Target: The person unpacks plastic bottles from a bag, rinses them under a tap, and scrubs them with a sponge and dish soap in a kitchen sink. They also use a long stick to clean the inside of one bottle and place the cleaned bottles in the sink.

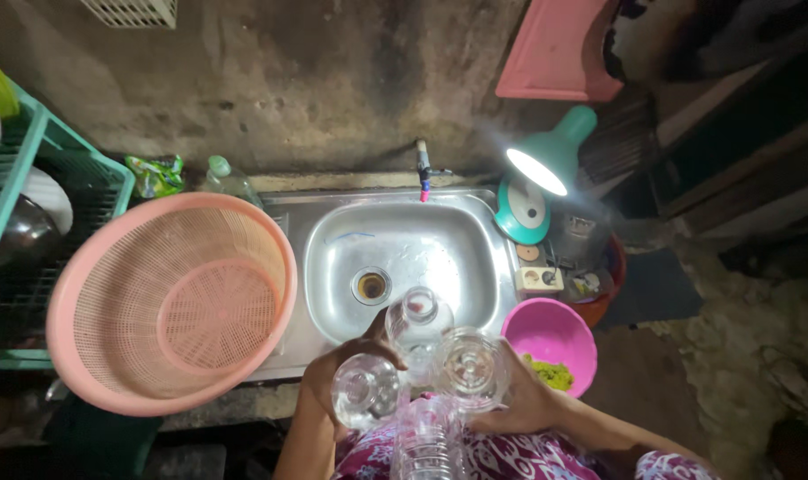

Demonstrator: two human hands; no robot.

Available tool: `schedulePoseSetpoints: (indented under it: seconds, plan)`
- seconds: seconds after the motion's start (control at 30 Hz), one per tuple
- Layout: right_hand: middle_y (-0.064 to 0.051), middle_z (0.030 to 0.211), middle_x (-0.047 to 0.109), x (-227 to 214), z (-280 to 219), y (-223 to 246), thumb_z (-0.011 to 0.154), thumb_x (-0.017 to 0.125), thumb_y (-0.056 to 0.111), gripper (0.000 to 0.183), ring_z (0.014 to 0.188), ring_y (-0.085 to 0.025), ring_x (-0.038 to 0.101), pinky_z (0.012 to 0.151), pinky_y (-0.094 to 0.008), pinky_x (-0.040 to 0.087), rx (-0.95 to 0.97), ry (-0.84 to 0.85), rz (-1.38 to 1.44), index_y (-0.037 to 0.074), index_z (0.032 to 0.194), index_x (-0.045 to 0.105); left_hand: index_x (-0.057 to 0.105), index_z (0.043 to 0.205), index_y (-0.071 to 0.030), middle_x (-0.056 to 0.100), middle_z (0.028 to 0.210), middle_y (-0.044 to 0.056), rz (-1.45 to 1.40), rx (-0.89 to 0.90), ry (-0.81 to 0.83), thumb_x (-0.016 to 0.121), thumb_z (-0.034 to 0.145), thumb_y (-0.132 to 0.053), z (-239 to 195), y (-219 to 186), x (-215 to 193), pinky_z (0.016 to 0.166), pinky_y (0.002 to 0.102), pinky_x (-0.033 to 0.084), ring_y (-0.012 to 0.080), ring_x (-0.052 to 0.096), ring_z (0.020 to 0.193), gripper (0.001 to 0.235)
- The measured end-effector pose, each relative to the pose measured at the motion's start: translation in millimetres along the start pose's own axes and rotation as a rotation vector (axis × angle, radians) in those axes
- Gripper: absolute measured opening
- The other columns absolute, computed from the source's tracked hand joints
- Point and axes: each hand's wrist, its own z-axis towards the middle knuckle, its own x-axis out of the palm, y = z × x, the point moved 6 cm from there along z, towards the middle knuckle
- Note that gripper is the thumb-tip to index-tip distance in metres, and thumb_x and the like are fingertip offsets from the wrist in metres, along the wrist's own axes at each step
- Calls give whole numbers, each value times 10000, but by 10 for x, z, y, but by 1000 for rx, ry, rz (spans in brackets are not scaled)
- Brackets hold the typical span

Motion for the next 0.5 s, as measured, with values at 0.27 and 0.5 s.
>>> schedulePoseSetpoints:
  seconds: [0.27, 0.5]
  plan:
    - [-166, 1435, 617, 193, 139, -72, 721, 1006, 317, 972, 1366, -283, 634, 1174, -459, 492, -50, 144, -137, 45, 1482, 467, 643, 1292, 37, 596, 1242, 196, -251, -10, -56, 865, 692, -441, 32, -848, -125, 1334, 613, 216, 359, 513, 1344, 798]
    - [-247, 1493, 490, -146, 588, -315, 787, 929, 165, 995, 1343, -441, 559, 998, -592, 532, -143, 131, 819, 125, 1578, 326, 642, 1248, 88, 707, 1065, 203, -365, 95, -99, 889, 781, -246, 368, -1709, -305, 1356, 620, 184, 350, 635, 1248, 626]
